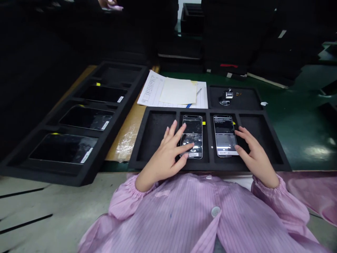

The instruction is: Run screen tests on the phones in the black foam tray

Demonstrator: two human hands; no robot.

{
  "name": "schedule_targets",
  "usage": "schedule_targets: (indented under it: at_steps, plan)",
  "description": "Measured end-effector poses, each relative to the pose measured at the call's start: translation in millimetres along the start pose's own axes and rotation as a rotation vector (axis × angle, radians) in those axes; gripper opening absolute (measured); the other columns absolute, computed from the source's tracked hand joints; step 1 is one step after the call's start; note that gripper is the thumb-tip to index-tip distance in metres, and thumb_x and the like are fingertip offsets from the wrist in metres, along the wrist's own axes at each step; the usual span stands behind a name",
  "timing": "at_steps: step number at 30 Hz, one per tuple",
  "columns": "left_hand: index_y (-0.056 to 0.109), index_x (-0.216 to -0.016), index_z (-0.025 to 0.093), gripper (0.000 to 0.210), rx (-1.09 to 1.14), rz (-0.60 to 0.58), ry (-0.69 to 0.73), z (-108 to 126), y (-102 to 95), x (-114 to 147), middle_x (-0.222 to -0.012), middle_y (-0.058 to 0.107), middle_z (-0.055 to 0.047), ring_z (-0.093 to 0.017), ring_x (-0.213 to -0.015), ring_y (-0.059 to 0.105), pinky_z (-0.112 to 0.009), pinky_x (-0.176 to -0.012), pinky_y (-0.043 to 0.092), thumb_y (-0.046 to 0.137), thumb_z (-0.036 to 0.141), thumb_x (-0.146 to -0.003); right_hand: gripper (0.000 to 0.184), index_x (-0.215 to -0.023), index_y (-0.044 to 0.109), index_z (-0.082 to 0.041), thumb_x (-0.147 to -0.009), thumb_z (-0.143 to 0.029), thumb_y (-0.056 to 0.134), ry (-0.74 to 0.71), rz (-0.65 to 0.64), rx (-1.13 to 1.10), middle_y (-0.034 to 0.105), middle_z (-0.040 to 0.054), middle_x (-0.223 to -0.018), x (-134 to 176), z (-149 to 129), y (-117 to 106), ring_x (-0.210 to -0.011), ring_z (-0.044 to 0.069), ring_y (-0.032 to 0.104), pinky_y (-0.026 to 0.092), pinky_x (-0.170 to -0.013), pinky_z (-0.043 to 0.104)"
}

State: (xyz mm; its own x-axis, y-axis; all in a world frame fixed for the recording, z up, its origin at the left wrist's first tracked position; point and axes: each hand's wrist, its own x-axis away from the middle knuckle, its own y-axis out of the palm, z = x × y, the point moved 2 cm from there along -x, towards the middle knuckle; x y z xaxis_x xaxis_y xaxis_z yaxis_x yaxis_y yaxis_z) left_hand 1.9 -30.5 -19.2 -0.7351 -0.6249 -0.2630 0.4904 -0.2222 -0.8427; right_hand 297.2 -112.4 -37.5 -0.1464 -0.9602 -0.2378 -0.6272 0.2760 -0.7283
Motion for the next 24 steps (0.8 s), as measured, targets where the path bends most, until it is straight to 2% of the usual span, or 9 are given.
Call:
schedule_targets:
  at_steps: [3,6,12,19,24]
  plan:
    - [0.074,-0.117,0.025,0.034,-0.015,-0.033,0.134,4.9,-2.2,0.5,-0.167,0.015,-0.003,-0.038,-0.155,0.002,-0.069,-0.121,0.012,0.052,0.021,-0.091,0.041,-0.137,0.055,-0.028,-0.097,-0.039,0.052,-0.003,0.003,0.01,0.046,0.0091,-0.154,-0.2,0.0,-0.5,-0.146,0.03,0.037,0.037,-0.117,0.057]
    - [0.072,-0.12,0.025,0.037,-0.044,-0.072,0.193,7.1,-2.2,0.0,-0.166,0.019,-0.005,-0.038,-0.155,0.004,-0.07,-0.12,0.013,0.055,0.022,-0.088,0.041,-0.136,0.055,-0.027,-0.097,-0.04,0.052,0.009,-0.005,0.012,0.046,0.009,-0.154,-0.4,0.6,-0.6,-0.146,0.03,0.036,0.04,-0.115,0.057]
    - [0.072,-0.119,0.025,0.036,-0.089,-0.095,0.17,7.8,0.2,-2.2,-0.166,0.019,-0.004,-0.038,-0.154,0.007,-0.071,-0.12,0.013,0.056,0.025,-0.087,0.041,-0.136,0.056,-0.027,-0.097,-0.04,0.052,0.007,-0.005,0.009,0.046,0.0092,-0.154,-0.5,0.1,-0.9,-0.146,0.031,0.036,0.036,-0.116,0.058]
    - [0.073,-0.118,0.024,0.037,-0.102,-0.12,0.133,8.7,1.3,-3.8,-0.166,0.022,-0.008,-0.04,-0.154,0.008,-0.071,-0.119,0.014,0.055,0.022,-0.086,0.04,-0.135,0.057,-0.027,-0.097,-0.04,0.052,0.019,-0.007,0.016,0.046,0.0085,-0.154,-0.5,-0.3,-1.2,-0.146,0.031,0.037,0.04,-0.115,0.056]
    - [0.075,-0.115,0.022,0.035,-0.114,-0.051,0.133,8.9,0.9,-2.3,-0.164,0.028,-0.011,-0.04,-0.154,0.012,-0.071,-0.119,0.012,0.054,0.022,-0.087,0.041,-0.135,0.057,-0.026,-0.097,-0.039,0.052,0.002,-0.006,0.015,0.047,0.0093,-0.153,-0.4,0.5,-0.9,-0.146,0.031,0.036,0.039,-0.115,0.057]
